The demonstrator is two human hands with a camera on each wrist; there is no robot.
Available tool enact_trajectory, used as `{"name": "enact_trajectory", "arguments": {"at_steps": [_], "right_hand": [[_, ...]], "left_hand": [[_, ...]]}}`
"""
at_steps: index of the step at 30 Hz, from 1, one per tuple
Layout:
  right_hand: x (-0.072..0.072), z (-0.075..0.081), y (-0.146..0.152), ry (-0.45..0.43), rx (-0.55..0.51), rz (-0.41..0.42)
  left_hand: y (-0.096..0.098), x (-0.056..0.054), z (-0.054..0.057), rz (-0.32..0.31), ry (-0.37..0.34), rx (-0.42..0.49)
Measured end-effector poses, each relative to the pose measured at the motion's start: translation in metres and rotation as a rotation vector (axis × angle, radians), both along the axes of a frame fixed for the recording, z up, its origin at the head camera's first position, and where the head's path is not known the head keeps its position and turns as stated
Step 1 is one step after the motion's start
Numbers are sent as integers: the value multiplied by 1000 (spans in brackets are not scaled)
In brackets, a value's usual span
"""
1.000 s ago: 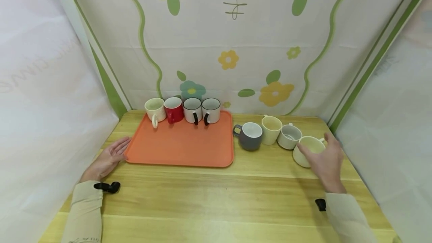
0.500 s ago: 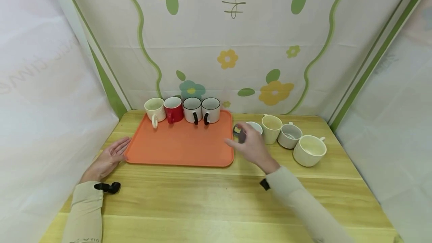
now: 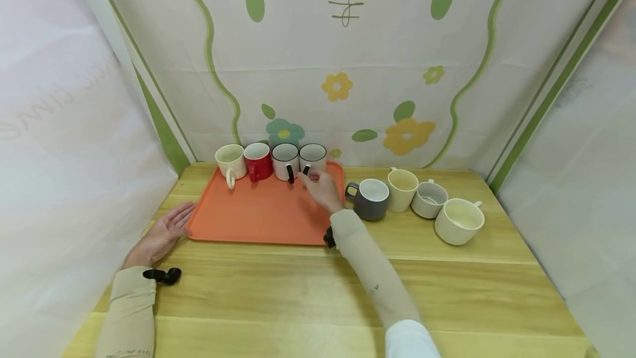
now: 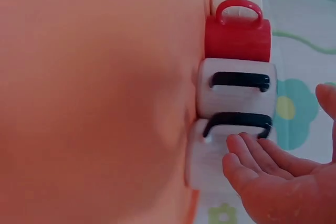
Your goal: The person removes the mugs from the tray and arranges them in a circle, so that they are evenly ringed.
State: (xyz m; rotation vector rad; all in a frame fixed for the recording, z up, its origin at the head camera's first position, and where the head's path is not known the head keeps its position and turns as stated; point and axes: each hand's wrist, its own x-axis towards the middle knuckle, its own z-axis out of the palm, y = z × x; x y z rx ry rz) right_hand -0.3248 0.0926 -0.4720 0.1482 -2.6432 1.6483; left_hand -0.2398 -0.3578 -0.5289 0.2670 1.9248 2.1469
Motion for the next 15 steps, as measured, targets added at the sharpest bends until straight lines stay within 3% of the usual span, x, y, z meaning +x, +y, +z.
{"name": "enact_trajectory", "arguments": {"at_steps": [7, 15], "right_hand": [[-14, -9, -18, -77, -156, -71], [-25, -14, -18, -123, -223, -137]], "left_hand": [[2, 1, 2, 7, 2, -6], [2, 1, 3, 3, 0, -8]]}}
